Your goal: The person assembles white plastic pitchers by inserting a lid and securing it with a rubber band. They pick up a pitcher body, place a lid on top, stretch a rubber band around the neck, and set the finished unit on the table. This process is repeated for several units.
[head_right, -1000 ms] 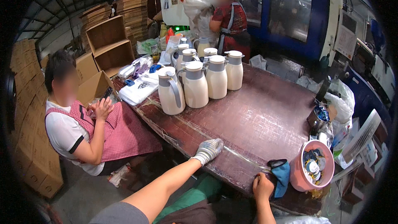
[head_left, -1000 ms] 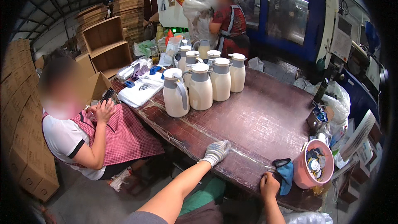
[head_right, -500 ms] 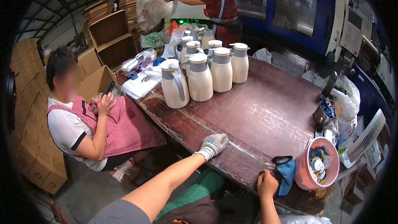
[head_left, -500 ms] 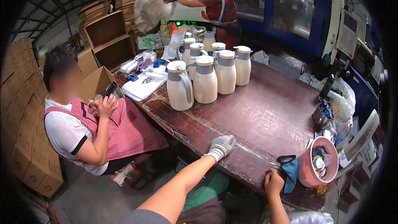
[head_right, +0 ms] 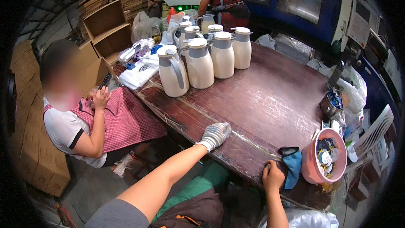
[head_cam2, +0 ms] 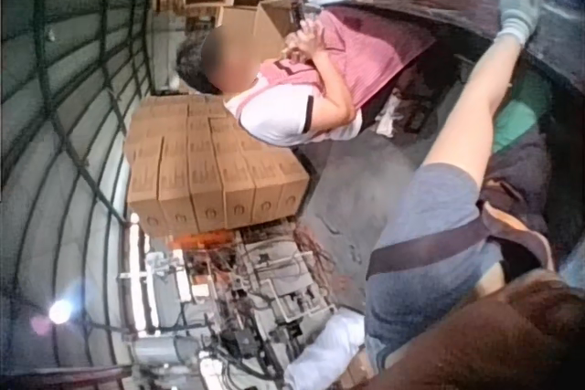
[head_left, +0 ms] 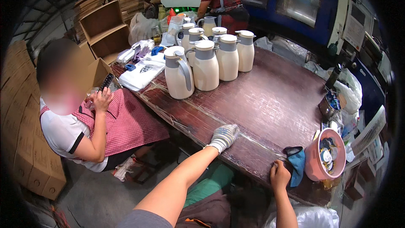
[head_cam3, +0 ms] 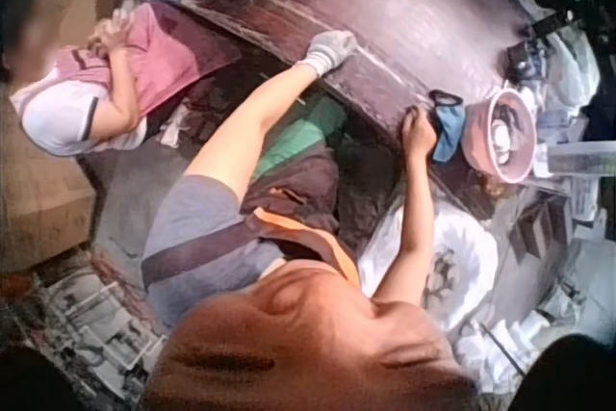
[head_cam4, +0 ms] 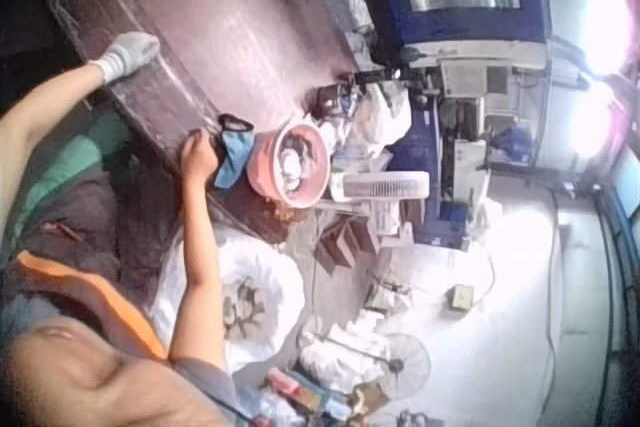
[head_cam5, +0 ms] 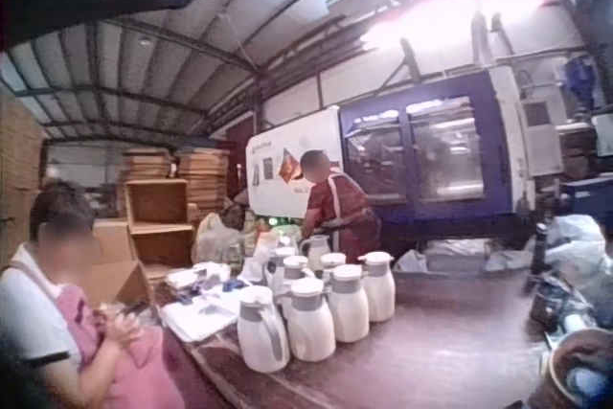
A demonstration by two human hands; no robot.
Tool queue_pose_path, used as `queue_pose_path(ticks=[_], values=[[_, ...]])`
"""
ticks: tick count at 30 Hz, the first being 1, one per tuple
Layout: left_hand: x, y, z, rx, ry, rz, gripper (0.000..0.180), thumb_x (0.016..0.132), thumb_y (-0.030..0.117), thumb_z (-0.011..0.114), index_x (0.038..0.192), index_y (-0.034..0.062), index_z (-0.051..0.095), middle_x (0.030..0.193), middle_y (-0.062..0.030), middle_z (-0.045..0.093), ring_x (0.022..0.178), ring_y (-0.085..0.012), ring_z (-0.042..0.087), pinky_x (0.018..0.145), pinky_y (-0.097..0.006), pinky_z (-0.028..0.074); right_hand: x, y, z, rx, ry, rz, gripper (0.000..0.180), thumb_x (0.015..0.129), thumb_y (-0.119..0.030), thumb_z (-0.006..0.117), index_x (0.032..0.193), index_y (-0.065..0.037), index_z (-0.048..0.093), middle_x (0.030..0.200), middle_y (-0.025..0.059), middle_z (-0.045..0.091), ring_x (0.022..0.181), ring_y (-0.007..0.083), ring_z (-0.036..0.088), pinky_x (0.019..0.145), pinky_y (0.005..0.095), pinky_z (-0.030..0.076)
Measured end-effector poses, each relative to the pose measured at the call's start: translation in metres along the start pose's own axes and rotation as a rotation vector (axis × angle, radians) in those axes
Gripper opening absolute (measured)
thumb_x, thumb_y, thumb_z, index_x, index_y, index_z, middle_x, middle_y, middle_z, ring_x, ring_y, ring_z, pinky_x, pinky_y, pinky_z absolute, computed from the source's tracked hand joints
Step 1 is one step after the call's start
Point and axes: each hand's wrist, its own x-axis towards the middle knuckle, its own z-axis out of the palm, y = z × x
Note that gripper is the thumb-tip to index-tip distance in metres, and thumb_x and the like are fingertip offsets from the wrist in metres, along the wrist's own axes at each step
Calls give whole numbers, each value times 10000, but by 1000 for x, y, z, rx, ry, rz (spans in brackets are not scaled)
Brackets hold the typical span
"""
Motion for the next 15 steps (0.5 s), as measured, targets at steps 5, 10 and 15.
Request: queue_pose_path(ticks=[5,10,15], values=[[-2,-1,-3,-7,-5,20,306,953,348,482,1001,83,628,947,-195,677,914,-383,635,806,-485,494,2,-4,-2,4,6,1,133,846,-115,637,978,-116,629,668,133,632,604,323,631,528,426,463],[-2,2,-5,-27,-3,-14,353,971,380,443,1033,81,621,992,-199,676,954,-393,629,835,-496,491,2,-5,-3,20,10,-2,121,844,-120,640,965,-114,629,673,130,634,608,323,633,538,426,468],[-2,0,-2,10,-22,-4,404,981,411,419,1042,81,646,1013,-187,679,975,-371,632,855,-477,491,0,-2,1,17,1,15,112,840,-123,639,952,-115,630,682,128,638,611,321,637,545,433,476]])
